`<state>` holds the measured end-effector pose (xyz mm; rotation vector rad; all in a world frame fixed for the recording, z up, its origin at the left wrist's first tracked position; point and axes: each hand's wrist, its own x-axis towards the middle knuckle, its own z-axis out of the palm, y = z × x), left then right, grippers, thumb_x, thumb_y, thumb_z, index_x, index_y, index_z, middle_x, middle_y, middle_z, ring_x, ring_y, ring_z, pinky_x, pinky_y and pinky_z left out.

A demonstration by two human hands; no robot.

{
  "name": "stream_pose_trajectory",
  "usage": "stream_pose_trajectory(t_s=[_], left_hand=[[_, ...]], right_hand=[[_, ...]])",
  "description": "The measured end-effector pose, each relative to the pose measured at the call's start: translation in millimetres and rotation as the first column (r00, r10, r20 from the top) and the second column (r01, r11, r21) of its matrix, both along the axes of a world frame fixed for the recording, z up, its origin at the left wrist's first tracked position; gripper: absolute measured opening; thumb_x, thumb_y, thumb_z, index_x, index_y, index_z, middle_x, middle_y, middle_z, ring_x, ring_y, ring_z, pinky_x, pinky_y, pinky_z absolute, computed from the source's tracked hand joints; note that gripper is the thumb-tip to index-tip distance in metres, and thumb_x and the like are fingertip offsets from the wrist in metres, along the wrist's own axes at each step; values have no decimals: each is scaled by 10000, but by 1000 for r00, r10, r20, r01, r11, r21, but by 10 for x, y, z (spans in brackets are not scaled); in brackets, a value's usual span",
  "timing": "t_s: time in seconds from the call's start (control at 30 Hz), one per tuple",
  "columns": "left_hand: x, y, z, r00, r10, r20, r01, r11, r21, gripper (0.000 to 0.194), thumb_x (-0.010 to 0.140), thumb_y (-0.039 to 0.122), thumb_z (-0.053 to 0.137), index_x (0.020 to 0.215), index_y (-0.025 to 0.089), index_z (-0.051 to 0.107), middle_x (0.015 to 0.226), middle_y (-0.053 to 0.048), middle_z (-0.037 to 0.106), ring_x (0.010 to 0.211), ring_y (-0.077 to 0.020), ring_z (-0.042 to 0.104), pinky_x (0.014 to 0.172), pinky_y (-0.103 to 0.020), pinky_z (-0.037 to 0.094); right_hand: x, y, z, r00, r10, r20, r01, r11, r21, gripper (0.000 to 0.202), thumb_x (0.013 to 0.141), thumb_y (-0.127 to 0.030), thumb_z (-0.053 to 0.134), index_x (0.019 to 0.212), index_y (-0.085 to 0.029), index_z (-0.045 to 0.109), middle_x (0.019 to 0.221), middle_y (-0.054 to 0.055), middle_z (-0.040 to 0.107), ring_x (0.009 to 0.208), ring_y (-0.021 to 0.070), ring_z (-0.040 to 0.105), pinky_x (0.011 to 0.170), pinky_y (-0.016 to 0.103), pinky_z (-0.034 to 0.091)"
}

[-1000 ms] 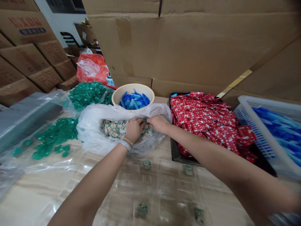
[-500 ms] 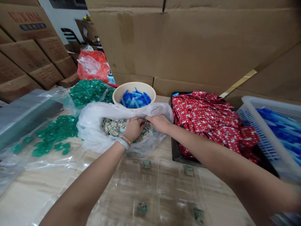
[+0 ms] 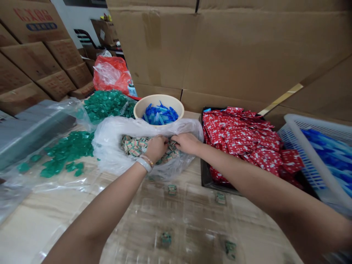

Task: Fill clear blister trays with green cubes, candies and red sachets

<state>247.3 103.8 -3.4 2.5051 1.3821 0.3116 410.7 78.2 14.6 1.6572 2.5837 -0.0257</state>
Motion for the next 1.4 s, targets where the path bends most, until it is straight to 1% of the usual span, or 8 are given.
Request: stream_pose_trajectory(t_s=[0.2, 0.4, 0.5, 0.63, 0.77, 0.97, 1.1, 1.4], left_hand=[[-94, 55, 17, 996, 12, 86, -2, 994, -110, 243, 773, 218, 454, 867, 156, 668, 858, -73, 679, 793, -176, 594, 778, -275, 431], [-51, -4, 62, 955, 70, 288, -53, 996, -66, 267, 789, 241, 435, 880, 155, 670, 830, -66, 681, 751, -172, 596, 743, -264, 441], [4, 3, 54, 950, 2, 311, 41, 991, -130, 281, 776, 185, 423, 893, 152, 676, 821, -49, 686, 743, -160, 595, 741, -258, 441], [5, 13, 25, 922, -129, 365, 230, 941, -247, 299, 759, 178, 441, 971, 152, 652, 857, -30, 684, 739, -147, 597, 711, -243, 453], [-13, 1, -12, 921, -152, 358, 225, 959, -173, 304, 721, 141, 479, 970, 160, 654, 907, -39, 680, 788, -166, 600, 755, -263, 442], [26, 2, -8, 913, -157, 376, 248, 946, -209, 328, 693, 112, 467, 964, 138, 651, 825, -30, 682, 717, -158, 589, 698, -254, 448], [65, -31, -25, 918, -127, 375, 215, 955, -203, 271, 693, 181, 526, 922, 104, 649, 748, -48, 667, 641, -160, 573, 629, -256, 450], [3, -113, -178, 911, -117, 395, 149, 988, -51, 281, 747, 150, 484, 990, 140, 624, 908, -72, 657, 813, -185, 588, 780, -299, 456]], right_hand=[[-29, 3, -42, 996, -17, -91, 15, 1000, -25, 232, 797, -206, 437, 974, -187, 587, 951, 66, 595, 861, 171, 543, 723, 252, 356], [-37, 19, -60, 945, -16, -328, 11, 1000, -18, 183, 787, -180, 474, 929, -157, 587, 908, 60, 597, 877, 152, 518, 763, 241, 354], [-53, -3, -82, 940, -23, -342, 7, 999, -49, 150, 762, -144, 484, 878, -143, 579, 873, 59, 592, 834, 146, 520, 741, 238, 360], [-79, -93, -72, 949, -131, -286, 130, 991, -23, 160, 763, -163, 483, 913, -138, 530, 868, 68, 578, 791, 155, 520, 669, 236, 364], [-114, -152, -35, 941, -232, -245, 241, 971, 5, 160, 769, -241, 518, 903, -153, 521, 820, 62, 579, 747, 165, 527, 638, 241, 360], [-159, -131, -99, 845, -350, -405, 313, 937, -157, 158, 748, -156, 527, 905, -155, 516, 710, 17, 573, 643, 115, 517, 584, 197, 351], [-157, -110, -150, 830, -345, -439, 314, 938, -143, 216, 730, -129, 532, 945, -144, 541, 706, 18, 577, 646, 115, 517, 610, 206, 363], [-151, -136, -132, 884, -321, -339, 286, 946, -150, 182, 758, -129, 471, 761, -143, 652, 828, 78, 623, 825, 164, 545, 745, 246, 391]])
